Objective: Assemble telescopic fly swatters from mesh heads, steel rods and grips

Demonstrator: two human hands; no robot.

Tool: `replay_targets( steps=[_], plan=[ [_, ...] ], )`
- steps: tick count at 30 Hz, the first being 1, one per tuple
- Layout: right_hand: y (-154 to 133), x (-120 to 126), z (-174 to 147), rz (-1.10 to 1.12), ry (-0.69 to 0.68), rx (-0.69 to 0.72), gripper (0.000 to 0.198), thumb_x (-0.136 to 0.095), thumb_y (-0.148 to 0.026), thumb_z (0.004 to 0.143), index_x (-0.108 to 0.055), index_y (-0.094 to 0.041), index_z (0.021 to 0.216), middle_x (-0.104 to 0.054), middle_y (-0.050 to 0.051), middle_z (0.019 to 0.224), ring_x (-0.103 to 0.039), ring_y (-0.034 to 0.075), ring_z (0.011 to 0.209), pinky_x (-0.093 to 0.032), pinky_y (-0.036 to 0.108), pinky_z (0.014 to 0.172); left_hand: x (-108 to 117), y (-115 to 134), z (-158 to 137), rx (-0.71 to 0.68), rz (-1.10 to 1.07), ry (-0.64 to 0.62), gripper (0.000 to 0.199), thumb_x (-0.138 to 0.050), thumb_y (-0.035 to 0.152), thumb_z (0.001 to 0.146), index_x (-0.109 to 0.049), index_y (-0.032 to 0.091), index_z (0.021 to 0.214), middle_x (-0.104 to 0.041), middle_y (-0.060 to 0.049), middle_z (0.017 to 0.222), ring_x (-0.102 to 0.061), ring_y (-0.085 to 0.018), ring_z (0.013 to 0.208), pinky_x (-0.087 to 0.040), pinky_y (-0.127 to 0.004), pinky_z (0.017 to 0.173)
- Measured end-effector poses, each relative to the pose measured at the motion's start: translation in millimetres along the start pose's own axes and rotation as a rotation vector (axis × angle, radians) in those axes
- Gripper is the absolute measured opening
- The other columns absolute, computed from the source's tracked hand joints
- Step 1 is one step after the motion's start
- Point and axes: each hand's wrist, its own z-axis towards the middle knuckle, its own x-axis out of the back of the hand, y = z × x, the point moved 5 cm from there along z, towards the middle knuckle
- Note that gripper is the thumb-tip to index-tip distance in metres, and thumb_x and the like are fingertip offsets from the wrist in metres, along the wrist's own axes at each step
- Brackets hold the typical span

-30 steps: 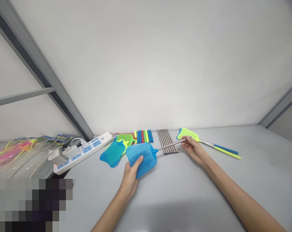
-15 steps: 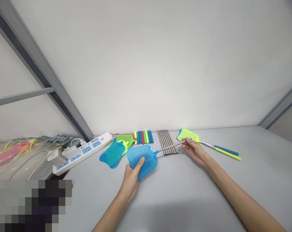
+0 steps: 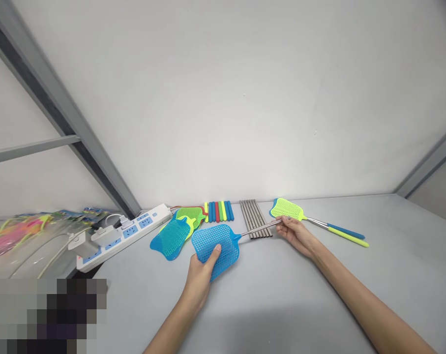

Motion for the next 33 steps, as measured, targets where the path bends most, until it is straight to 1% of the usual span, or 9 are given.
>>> replay_targets(
  steps=[5,10,16,20,27,33],
  plan=[
    [6,1,0,0.015,0.006,-0.028,0.013,-0.057,-0.026,0.072,-0.062,-0.015,0.078,-0.06,0.002,0.067,-0.057,0.01,0.065,-0.046,0.022,0.068,3,0,1,0.034,0.006,0.026,0.036,-0.064,0.03,0.061,-0.058,0.014,0.093,-0.062,-0.008,0.098,-0.056,-0.022,0.092,-0.042,-0.036,0.083],
    [9,2,2,0.014,-0.004,-0.05,0.014,-0.059,-0.026,0.07,-0.062,-0.013,0.076,-0.062,0.006,0.073,-0.059,0.012,0.069,-0.045,0.024,0.071,5,-4,2,0.102,0.02,0.054,0.035,-0.066,0.029,0.059,-0.06,0.012,0.09,-0.062,-0.01,0.098,-0.056,-0.024,0.092,-0.041,-0.037,0.084],
    [11,-2,0,0.02,-0.033,-0.065,0.012,-0.057,-0.024,0.072,-0.061,-0.014,0.077,-0.062,0.006,0.074,-0.059,0.013,0.071,-0.045,0.025,0.074,1,-8,0,0.155,-0.021,0.001,0.034,-0.066,0.026,0.061,-0.06,0.012,0.091,-0.063,-0.011,0.095,-0.058,-0.023,0.088,-0.042,-0.038,0.083],
    [11,-5,-1,0.016,-0.048,-0.055,0.013,-0.056,-0.025,0.073,-0.06,-0.014,0.079,-0.062,0.006,0.077,-0.058,0.012,0.072,-0.044,0.024,0.075,2,-9,-1,0.154,-0.008,0.036,0.033,-0.066,0.025,0.06,-0.06,0.012,0.09,-0.063,-0.011,0.096,-0.058,-0.023,0.088,-0.042,-0.038,0.084],
    [9,-6,0,0.047,-0.003,-0.016,0.015,-0.058,-0.028,0.071,-0.061,-0.015,0.078,-0.061,0.004,0.074,-0.058,0.012,0.07,-0.044,0.026,0.074,-6,-6,-5,0.201,-0.104,-0.004,0.035,-0.064,0.023,0.063,-0.058,0.013,0.096,-0.063,-0.01,0.095,-0.058,-0.021,0.087,-0.041,-0.035,0.085],
    [7,-6,-1,0.057,0.009,0.011,0.013,-0.056,-0.028,0.072,-0.061,-0.016,0.076,-0.061,0.003,0.075,-0.057,0.013,0.069,-0.044,0.027,0.074,-6,-11,-3,0.222,-0.163,-0.042,0.033,-0.061,0.024,0.066,-0.057,0.014,0.097,-0.062,-0.01,0.099,-0.058,-0.022,0.088,-0.043,-0.035,0.082]
  ],
)
